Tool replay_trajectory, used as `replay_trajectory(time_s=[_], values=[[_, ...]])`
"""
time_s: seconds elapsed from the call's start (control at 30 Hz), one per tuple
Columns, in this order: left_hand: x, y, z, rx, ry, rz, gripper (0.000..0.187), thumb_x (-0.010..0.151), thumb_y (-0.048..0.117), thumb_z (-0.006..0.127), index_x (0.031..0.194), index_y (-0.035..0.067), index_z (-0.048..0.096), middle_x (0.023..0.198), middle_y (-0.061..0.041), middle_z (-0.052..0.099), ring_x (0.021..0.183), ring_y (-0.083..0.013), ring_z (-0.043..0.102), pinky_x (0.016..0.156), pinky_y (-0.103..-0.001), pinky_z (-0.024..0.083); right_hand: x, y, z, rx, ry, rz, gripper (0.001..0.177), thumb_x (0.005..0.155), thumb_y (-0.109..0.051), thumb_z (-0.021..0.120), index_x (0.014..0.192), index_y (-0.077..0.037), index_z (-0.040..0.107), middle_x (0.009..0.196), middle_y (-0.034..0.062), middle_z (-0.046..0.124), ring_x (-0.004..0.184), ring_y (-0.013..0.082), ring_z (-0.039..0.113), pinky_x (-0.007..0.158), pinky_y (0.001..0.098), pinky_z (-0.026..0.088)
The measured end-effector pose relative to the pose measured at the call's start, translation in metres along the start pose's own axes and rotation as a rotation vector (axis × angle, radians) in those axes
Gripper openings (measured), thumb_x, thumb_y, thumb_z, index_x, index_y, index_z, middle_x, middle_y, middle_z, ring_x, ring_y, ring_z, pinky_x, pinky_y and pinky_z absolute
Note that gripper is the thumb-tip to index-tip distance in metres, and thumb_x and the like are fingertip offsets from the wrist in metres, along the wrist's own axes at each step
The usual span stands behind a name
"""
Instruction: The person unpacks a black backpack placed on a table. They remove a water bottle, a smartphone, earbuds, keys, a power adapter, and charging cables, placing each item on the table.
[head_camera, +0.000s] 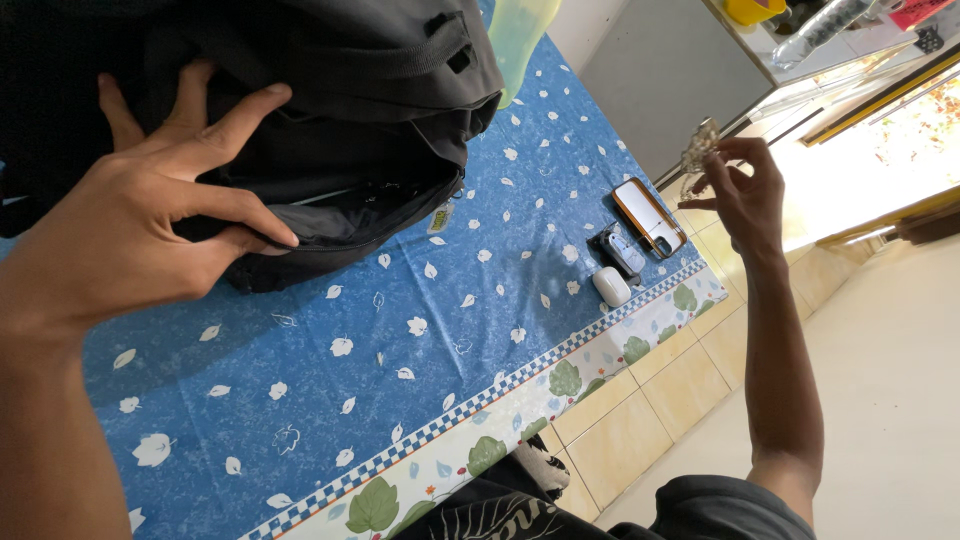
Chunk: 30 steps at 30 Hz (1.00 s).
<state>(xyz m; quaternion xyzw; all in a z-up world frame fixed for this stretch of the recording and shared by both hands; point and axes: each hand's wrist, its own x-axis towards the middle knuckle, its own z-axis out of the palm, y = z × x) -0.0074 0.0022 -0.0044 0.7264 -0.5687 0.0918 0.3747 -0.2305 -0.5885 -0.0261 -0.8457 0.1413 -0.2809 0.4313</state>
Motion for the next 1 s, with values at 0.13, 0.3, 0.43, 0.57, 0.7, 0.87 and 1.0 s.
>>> replay_trajectory(time_s=[0.13, 0.3, 0.43, 0.57, 0.7, 0.87, 1.0], values=[[-0.002, -0.001, 0.001, -0.174, -0.040, -0.122, 0.005, 0.082, 0.036, 0.075, 0.087, 0.036, 0.074, 0.165, -0.004, 0.045, 0.159, -0.0309, 0.032, 0.131, -0.067, 0.012, 0.007, 0.026, -0.002, -0.240, -0.065, 0.008, 0.023, 0.105, -0.011, 0.065, 0.119, 0.005, 0.054, 0.122, 0.0187, 0.056, 0.105, 0.0299, 0.071, 0.074, 0.0386, 0.063], [0.000, 0.001, 0.000, 0.037, 0.003, 0.009, 0.004, 0.076, 0.023, 0.078, 0.078, 0.026, 0.077, 0.157, -0.013, 0.049, 0.160, -0.0412, 0.018, 0.120, -0.071, -0.011, 0.013, 0.065, 0.002, -0.445, -0.118, -0.005, 0.027, 0.100, -0.015, 0.071, 0.117, 0.003, 0.060, 0.120, 0.0212, 0.061, 0.106, 0.0313, 0.072, 0.072, 0.0358, 0.064], [0.003, 0.004, -0.001, -0.014, 0.015, 0.018, 0.004, 0.077, 0.026, 0.076, 0.080, 0.028, 0.074, 0.158, -0.012, 0.047, 0.160, -0.0433, 0.016, 0.119, -0.073, -0.013, 0.005, 0.087, 0.010, -0.494, -0.135, 0.103, 0.030, 0.095, -0.022, 0.076, 0.113, -0.001, 0.063, 0.109, 0.0172, 0.068, 0.095, 0.0280, 0.075, 0.069, 0.0358, 0.067], [0.004, 0.006, -0.001, -0.004, 0.016, 0.011, 0.005, 0.077, 0.025, 0.076, 0.080, 0.029, 0.075, 0.158, -0.011, 0.047, 0.160, -0.0456, 0.013, 0.117, -0.074, -0.014, -0.004, 0.095, 0.020, -0.592, -0.164, 0.061, 0.029, 0.091, -0.025, 0.080, 0.106, -0.003, 0.070, 0.104, 0.0155, 0.075, 0.094, 0.0254, 0.075, 0.074, 0.0405, 0.064], [0.005, 0.007, -0.002, -0.007, 0.014, 0.005, 0.008, 0.076, 0.023, 0.076, 0.080, 0.029, 0.075, 0.158, -0.011, 0.047, 0.160, -0.0457, 0.012, 0.117, -0.074, -0.015, -0.011, 0.093, 0.032, -0.640, -0.219, 0.098, 0.028, 0.089, -0.029, 0.081, 0.102, -0.005, 0.074, 0.097, 0.0131, 0.077, 0.085, 0.0228, 0.076, 0.074, 0.0400, 0.063], [0.004, 0.007, -0.002, -0.014, 0.014, -0.001, 0.008, 0.075, 0.022, 0.076, 0.080, 0.029, 0.075, 0.158, -0.011, 0.047, 0.160, -0.0451, 0.012, 0.117, -0.074, -0.015, -0.015, 0.084, 0.039, -0.623, -0.188, 0.105, 0.030, 0.090, -0.031, 0.082, 0.096, -0.002, 0.076, 0.092, 0.0128, 0.077, 0.082, 0.0223, 0.077, 0.069, 0.0393, 0.063], [0.003, 0.005, -0.002, 0.001, 0.009, -0.002, 0.006, 0.075, 0.023, 0.078, 0.079, 0.028, 0.075, 0.157, -0.011, 0.048, 0.160, -0.0437, 0.015, 0.118, -0.074, -0.014, -0.016, 0.083, 0.038, -0.594, -0.166, 0.144, 0.028, 0.093, -0.029, 0.077, 0.105, -0.003, 0.075, 0.095, 0.0142, 0.076, 0.082, 0.0229, 0.077, 0.061, 0.0370, 0.063]])
